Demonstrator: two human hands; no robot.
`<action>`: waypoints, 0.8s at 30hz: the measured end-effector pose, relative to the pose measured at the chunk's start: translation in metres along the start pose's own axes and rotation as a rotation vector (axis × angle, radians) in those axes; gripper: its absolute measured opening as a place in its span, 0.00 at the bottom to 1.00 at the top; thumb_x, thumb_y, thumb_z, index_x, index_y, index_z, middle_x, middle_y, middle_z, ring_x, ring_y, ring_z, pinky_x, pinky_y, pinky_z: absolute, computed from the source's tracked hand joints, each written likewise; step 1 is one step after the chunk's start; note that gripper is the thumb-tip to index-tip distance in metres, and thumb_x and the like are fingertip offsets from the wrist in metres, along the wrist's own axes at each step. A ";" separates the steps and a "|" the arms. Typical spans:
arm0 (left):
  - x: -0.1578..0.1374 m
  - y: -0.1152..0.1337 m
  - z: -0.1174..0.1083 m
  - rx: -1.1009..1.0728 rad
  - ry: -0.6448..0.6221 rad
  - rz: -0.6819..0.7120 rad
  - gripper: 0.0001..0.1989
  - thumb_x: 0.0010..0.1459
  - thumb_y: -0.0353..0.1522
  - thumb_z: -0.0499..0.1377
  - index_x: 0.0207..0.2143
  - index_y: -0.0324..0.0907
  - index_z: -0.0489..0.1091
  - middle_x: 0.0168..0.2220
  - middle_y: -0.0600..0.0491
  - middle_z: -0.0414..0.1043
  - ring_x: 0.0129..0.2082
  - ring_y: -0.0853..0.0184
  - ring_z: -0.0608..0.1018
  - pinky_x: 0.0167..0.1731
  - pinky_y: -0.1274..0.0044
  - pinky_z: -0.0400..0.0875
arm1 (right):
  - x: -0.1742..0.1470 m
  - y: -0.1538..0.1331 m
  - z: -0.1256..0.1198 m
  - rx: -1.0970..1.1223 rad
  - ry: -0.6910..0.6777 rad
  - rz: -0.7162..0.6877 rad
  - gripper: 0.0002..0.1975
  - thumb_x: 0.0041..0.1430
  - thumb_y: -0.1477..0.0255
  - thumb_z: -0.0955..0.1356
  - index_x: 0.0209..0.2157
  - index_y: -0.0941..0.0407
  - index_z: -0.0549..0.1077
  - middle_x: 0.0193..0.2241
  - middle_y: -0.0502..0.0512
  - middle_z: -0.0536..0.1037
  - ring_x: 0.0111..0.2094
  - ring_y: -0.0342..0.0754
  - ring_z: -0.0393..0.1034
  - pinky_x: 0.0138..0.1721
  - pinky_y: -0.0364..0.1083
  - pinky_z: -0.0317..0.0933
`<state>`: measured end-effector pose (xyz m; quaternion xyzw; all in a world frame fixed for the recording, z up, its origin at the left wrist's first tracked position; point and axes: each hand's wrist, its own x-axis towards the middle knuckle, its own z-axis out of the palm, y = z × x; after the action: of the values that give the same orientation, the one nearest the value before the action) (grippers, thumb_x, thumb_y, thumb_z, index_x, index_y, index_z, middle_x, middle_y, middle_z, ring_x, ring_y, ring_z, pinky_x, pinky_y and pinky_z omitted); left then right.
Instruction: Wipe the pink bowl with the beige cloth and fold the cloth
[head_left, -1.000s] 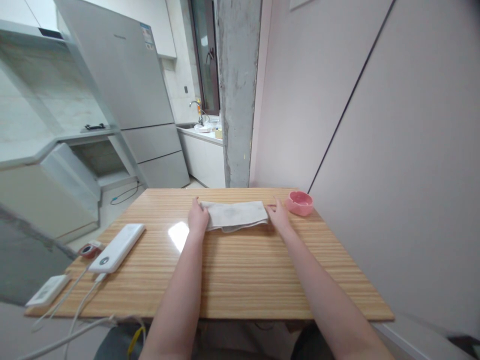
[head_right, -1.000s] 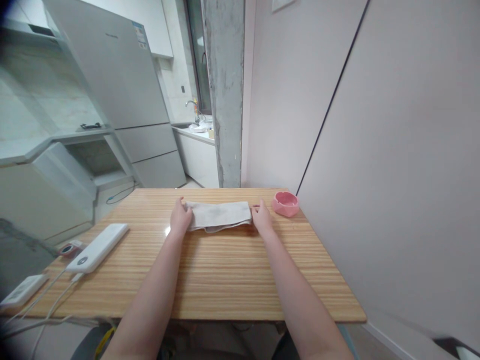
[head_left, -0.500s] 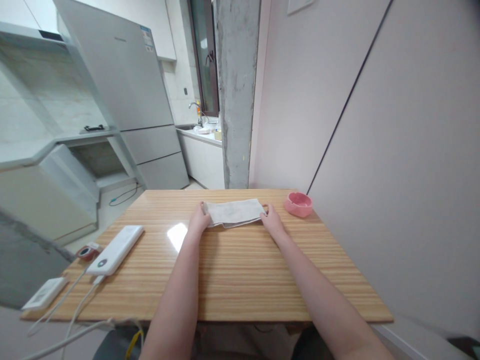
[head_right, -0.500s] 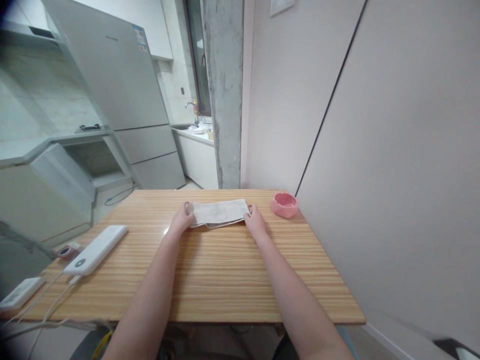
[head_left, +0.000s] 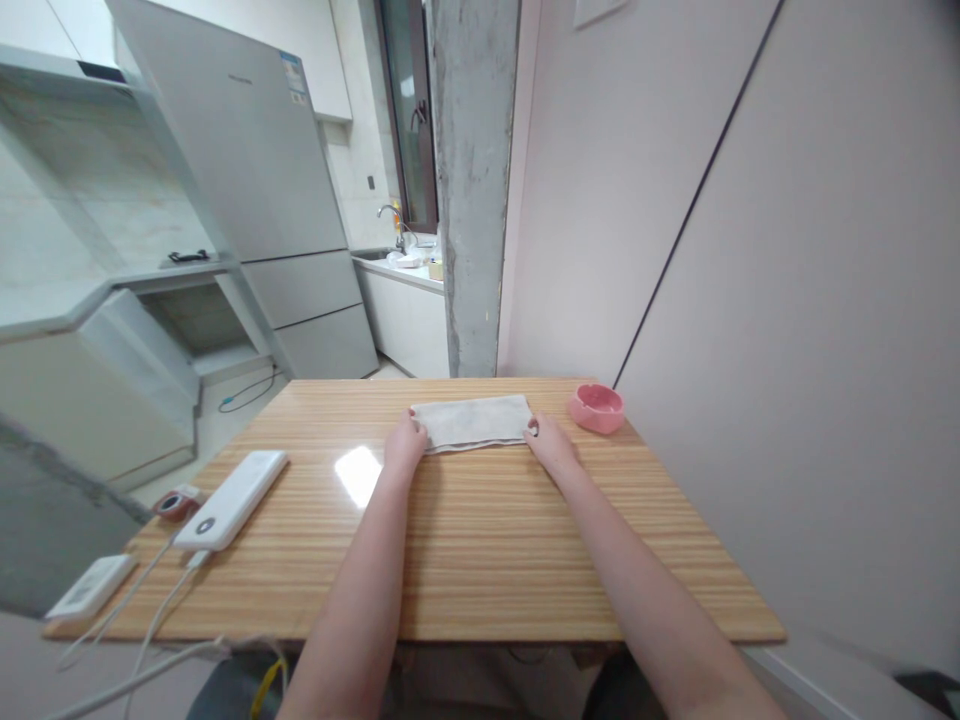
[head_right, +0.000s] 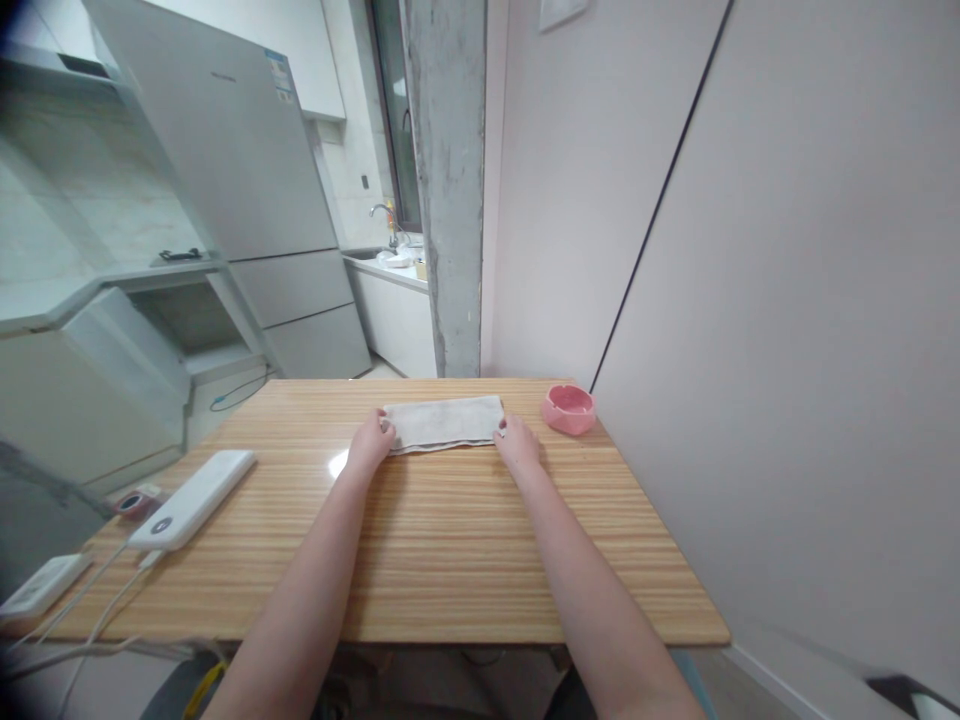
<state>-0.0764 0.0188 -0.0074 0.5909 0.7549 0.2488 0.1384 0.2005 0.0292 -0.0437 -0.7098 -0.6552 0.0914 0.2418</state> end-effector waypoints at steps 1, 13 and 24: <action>0.000 0.000 0.000 0.022 -0.030 -0.009 0.20 0.57 0.31 0.51 0.52 0.38 0.61 0.43 0.41 0.75 0.43 0.56 0.77 0.40 0.71 0.67 | 0.001 0.000 0.001 0.019 -0.002 -0.002 0.08 0.56 0.73 0.65 0.39 0.56 0.72 0.40 0.59 0.76 0.42 0.52 0.70 0.42 0.46 0.58; -0.005 0.004 -0.001 0.077 -0.081 0.098 0.19 0.52 0.29 0.54 0.49 0.41 0.64 0.40 0.44 0.74 0.43 0.58 0.76 0.42 0.72 0.67 | 0.002 -0.001 -0.004 0.049 0.049 -0.020 0.10 0.56 0.78 0.61 0.31 0.57 0.73 0.36 0.59 0.74 0.40 0.50 0.67 0.43 0.45 0.59; -0.008 0.015 0.022 0.118 0.036 0.439 0.22 0.61 0.36 0.50 0.57 0.40 0.61 0.61 0.43 0.59 0.62 0.58 0.61 0.59 0.65 0.55 | -0.004 -0.011 0.004 -0.045 -0.043 -0.288 0.21 0.61 0.66 0.62 0.54 0.60 0.68 0.60 0.62 0.63 0.60 0.52 0.55 0.59 0.48 0.48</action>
<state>-0.0507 0.0185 -0.0185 0.7435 0.6237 0.2388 0.0328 0.1880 0.0263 -0.0428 -0.6117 -0.7571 0.0563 0.2224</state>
